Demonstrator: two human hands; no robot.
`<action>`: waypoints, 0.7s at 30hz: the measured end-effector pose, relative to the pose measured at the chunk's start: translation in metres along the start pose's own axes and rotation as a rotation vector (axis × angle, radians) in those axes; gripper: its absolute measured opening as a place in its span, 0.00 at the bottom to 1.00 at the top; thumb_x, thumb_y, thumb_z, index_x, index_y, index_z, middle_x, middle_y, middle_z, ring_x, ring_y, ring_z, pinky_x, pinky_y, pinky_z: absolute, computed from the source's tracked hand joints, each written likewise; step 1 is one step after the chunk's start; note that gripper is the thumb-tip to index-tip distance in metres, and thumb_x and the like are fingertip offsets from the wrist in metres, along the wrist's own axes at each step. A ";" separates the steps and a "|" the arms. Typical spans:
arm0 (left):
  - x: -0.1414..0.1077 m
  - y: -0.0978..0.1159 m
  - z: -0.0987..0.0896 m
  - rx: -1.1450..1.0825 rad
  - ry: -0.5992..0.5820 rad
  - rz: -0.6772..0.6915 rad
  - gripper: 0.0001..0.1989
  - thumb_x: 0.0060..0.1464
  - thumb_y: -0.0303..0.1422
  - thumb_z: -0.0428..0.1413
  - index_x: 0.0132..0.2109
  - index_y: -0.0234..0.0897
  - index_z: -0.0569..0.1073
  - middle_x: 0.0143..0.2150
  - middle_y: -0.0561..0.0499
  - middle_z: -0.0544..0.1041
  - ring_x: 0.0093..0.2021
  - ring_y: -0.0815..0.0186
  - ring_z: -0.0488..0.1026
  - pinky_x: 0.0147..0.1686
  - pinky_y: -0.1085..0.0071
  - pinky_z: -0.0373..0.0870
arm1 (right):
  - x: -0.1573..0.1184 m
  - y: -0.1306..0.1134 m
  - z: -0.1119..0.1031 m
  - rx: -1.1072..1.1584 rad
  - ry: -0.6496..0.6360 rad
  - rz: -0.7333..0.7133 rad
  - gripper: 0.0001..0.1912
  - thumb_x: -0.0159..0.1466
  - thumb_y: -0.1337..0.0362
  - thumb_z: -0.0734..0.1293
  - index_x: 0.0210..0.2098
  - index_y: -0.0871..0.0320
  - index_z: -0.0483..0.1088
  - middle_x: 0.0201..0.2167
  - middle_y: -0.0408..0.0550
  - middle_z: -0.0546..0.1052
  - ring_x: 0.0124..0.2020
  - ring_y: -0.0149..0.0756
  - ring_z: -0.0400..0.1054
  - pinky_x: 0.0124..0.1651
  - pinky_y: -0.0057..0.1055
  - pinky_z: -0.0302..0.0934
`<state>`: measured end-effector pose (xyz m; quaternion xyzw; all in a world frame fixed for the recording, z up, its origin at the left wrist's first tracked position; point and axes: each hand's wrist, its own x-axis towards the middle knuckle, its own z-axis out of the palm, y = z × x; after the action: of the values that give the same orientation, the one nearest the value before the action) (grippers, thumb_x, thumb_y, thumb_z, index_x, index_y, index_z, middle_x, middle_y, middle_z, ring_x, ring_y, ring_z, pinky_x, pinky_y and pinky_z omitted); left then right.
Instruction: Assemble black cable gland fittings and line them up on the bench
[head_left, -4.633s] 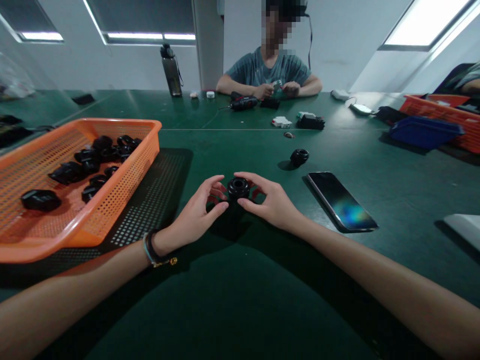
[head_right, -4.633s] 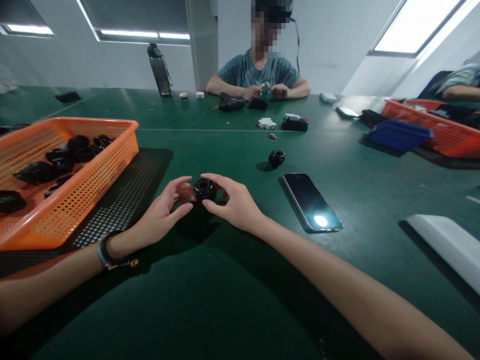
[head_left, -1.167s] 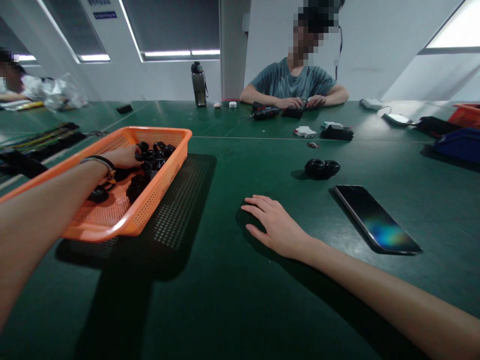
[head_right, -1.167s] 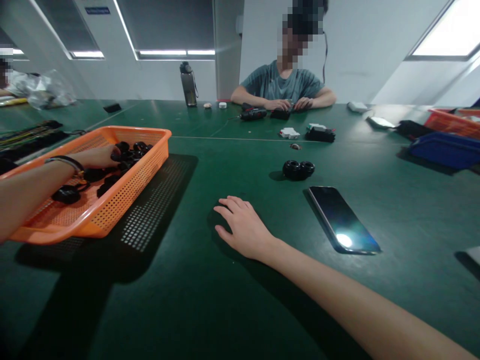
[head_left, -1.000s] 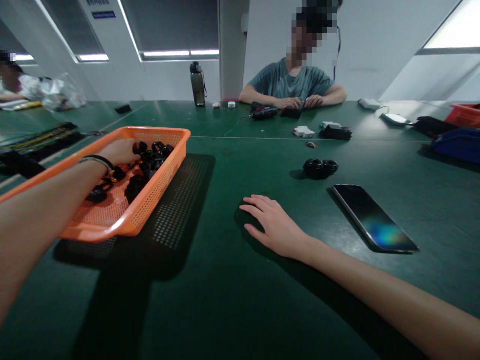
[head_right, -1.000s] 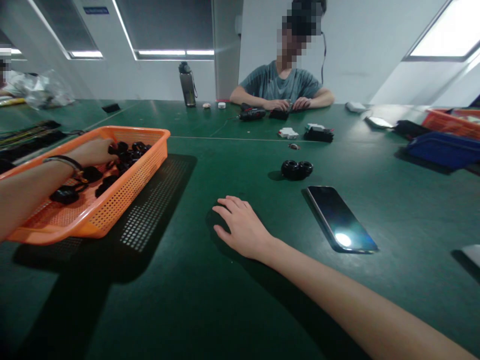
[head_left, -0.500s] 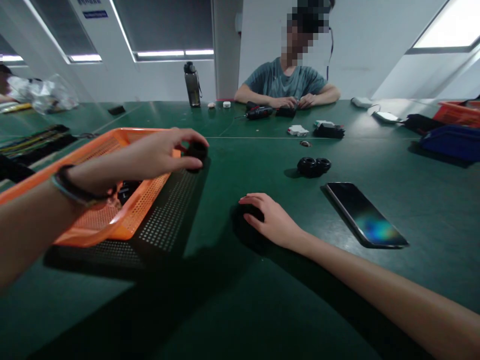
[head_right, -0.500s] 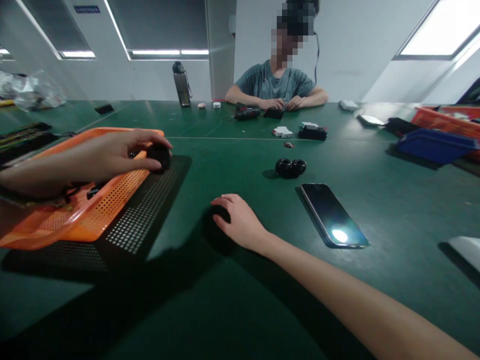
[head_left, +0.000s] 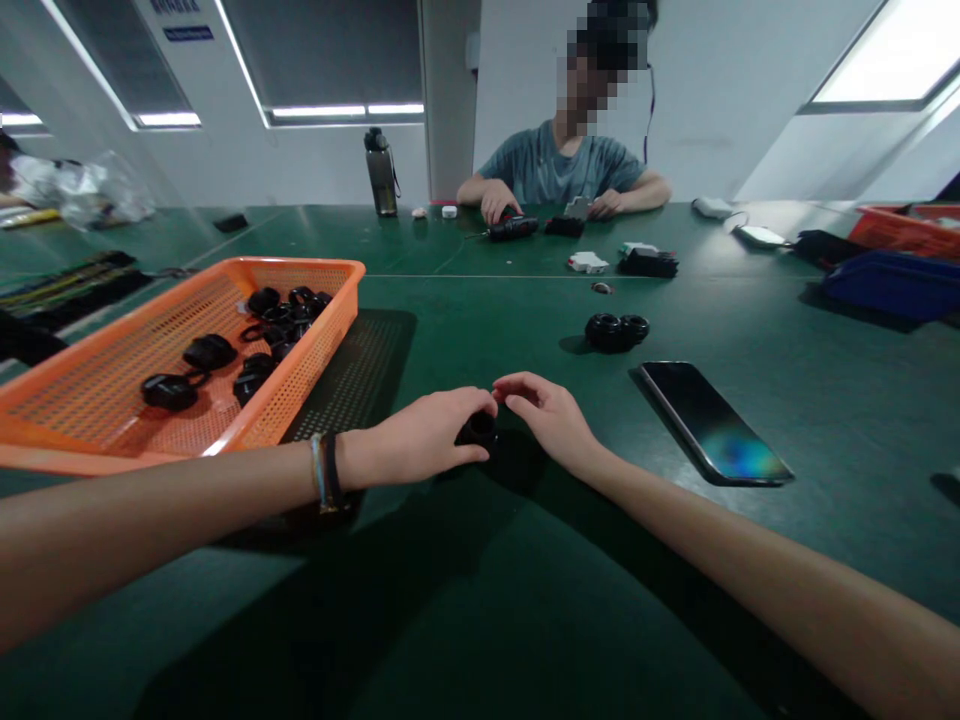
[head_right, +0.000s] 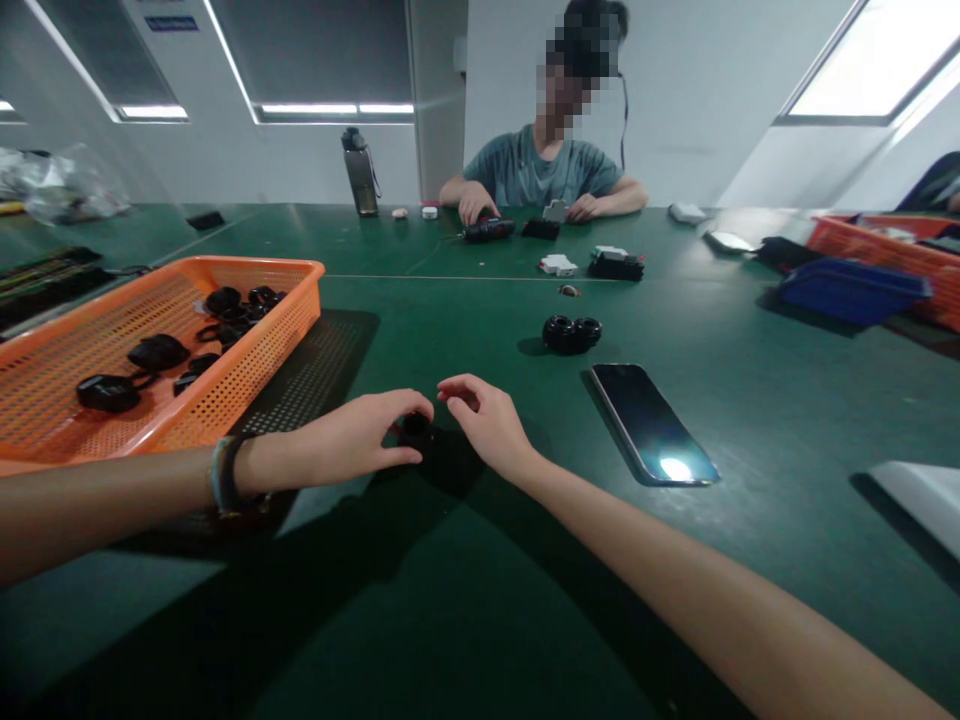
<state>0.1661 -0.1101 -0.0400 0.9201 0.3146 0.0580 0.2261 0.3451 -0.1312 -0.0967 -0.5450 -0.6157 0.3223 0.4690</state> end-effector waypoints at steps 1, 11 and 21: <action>0.000 0.001 0.002 0.010 -0.010 -0.003 0.17 0.51 0.32 0.59 0.48 0.37 0.68 0.45 0.48 0.75 0.44 0.60 0.73 0.43 0.66 0.69 | 0.000 0.000 0.000 0.004 0.002 0.001 0.09 0.56 0.69 0.61 0.34 0.56 0.72 0.33 0.45 0.79 0.37 0.35 0.73 0.44 0.35 0.65; -0.002 -0.008 -0.064 0.160 0.329 -0.043 0.22 0.55 0.42 0.54 0.51 0.31 0.66 0.49 0.44 0.72 0.46 0.62 0.71 0.45 0.67 0.67 | -0.001 -0.001 -0.001 0.046 -0.042 0.060 0.09 0.56 0.71 0.62 0.35 0.57 0.71 0.33 0.45 0.78 0.37 0.34 0.72 0.44 0.34 0.64; -0.037 -0.161 -0.155 0.411 0.380 -0.408 0.17 0.54 0.43 0.49 0.36 0.30 0.70 0.38 0.49 0.73 0.43 0.60 0.64 0.54 0.56 0.57 | -0.003 -0.006 -0.002 0.013 -0.074 0.058 0.09 0.59 0.70 0.61 0.37 0.58 0.71 0.34 0.45 0.78 0.37 0.33 0.72 0.45 0.35 0.64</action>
<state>0.0096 0.0392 0.0271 0.8372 0.5337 0.1175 -0.0198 0.3446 -0.1359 -0.0911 -0.5473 -0.6145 0.3598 0.4397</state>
